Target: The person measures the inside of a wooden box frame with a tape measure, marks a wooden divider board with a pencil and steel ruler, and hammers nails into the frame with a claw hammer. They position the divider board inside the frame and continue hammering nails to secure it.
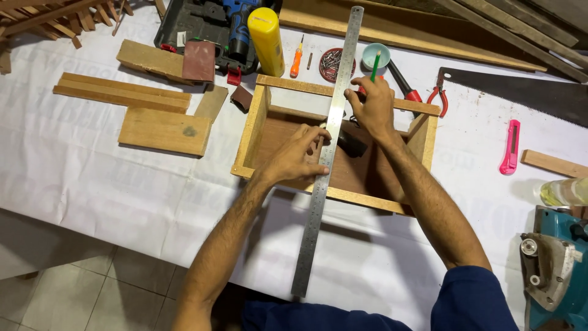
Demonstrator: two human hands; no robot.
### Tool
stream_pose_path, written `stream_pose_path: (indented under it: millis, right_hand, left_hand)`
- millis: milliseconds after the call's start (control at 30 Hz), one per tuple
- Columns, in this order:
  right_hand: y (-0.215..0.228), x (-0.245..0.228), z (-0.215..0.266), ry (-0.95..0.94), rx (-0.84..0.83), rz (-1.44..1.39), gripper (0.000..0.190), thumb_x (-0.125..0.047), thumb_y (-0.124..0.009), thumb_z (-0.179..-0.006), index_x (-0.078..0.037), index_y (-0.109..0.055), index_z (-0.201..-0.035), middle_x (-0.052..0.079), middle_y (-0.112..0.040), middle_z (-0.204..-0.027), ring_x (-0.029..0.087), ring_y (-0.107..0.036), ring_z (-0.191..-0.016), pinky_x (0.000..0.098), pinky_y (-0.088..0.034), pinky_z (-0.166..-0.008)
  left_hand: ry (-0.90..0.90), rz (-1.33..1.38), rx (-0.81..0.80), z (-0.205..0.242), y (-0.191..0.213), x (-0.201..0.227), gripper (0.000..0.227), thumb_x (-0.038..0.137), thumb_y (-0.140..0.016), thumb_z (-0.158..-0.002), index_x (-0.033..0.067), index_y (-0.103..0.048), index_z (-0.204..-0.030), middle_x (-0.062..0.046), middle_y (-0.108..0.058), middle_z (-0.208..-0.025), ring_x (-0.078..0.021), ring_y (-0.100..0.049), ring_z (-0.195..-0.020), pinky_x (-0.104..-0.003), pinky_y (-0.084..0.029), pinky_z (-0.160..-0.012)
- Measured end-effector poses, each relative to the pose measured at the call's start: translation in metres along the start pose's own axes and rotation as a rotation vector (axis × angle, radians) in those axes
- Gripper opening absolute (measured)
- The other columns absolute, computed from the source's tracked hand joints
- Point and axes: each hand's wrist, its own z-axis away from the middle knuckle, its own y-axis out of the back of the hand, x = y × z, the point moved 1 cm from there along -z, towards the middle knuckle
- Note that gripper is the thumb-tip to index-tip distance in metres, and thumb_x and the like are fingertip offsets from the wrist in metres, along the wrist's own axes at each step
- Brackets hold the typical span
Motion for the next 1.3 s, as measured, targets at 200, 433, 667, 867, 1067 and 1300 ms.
stream_pose_path:
  millis: [200,433,667,867,1067,1300]
  right_hand:
    - [0.008,-0.016,0.038,0.211,-0.042,0.106,0.027,-0.019,-0.079,-0.098,-0.004,-0.073,-0.120,0.012,-0.068,-0.119,0.027,-0.057,-0.114,0.0454,-0.040,-0.098]
    - [0.021,-0.038,0.070,0.198,-0.182,-0.063,0.023,-0.019,-0.079,-0.096,-0.007,-0.074,-0.114,0.010,-0.070,-0.123,0.028,-0.064,-0.113,0.0438,-0.053,-0.096]
    - [0.058,-0.072,0.096,-0.075,-0.359,-0.392,0.071,-0.015,-0.084,-0.084,-0.007,-0.051,-0.146,0.013,-0.063,-0.132,0.024,-0.063,-0.120,0.0384,-0.055,-0.103]
    - [0.077,-0.089,0.123,-0.368,-0.491,-0.860,0.101,-0.010,-0.088,-0.071,-0.011,-0.035,-0.156,0.012,-0.062,-0.122,0.017,-0.065,-0.107,0.0337,-0.062,-0.092]
    - [0.058,-0.076,0.157,-0.475,-0.400,-0.816,0.048,-0.034,-0.055,-0.102,-0.006,-0.062,-0.140,0.004,-0.069,-0.073,0.012,-0.065,-0.059,0.0273,-0.056,-0.052]
    - [0.051,-0.092,0.180,-0.297,-0.109,-0.588,0.045,-0.036,-0.053,-0.107,-0.002,-0.078,-0.089,0.004,-0.063,-0.054,0.009,-0.055,-0.038,0.0248,-0.043,-0.031]
  left_hand:
    - [-0.359,-0.363,0.159,-0.010,-0.008,-0.034,0.074,0.043,-0.093,-0.070,0.0172,-0.060,-0.131,-0.015,-0.038,-0.153,-0.0415,-0.044,-0.138,-0.060,-0.038,-0.110]
    - [-0.418,-0.394,0.171,-0.002,-0.009,-0.040,0.070,0.045,-0.082,-0.081,0.0135,-0.058,-0.138,-0.007,-0.036,-0.165,-0.0345,-0.045,-0.146,-0.053,-0.042,-0.115]
    - [-0.392,-0.472,0.084,0.009,-0.002,-0.030,0.092,0.051,-0.083,-0.072,0.0150,-0.048,-0.149,-0.009,-0.029,-0.169,-0.0366,-0.048,-0.139,-0.054,-0.046,-0.108]
    - [-0.187,-0.423,-0.006,0.025,0.004,-0.001,0.105,0.051,-0.087,-0.064,0.0226,-0.040,-0.154,-0.023,-0.059,-0.131,-0.0402,-0.062,-0.118,-0.053,-0.051,-0.099]
    - [-0.151,-0.245,-0.080,0.021,-0.011,-0.026,0.108,0.036,-0.084,-0.069,0.0187,-0.028,-0.160,-0.020,-0.074,-0.094,-0.0370,-0.074,-0.096,-0.049,-0.057,-0.093]
    - [-0.088,-0.140,-0.069,0.030,-0.016,-0.018,0.106,0.028,-0.077,-0.069,0.0193,-0.025,-0.161,-0.017,-0.074,-0.077,-0.0308,-0.077,-0.077,-0.046,-0.062,-0.082]
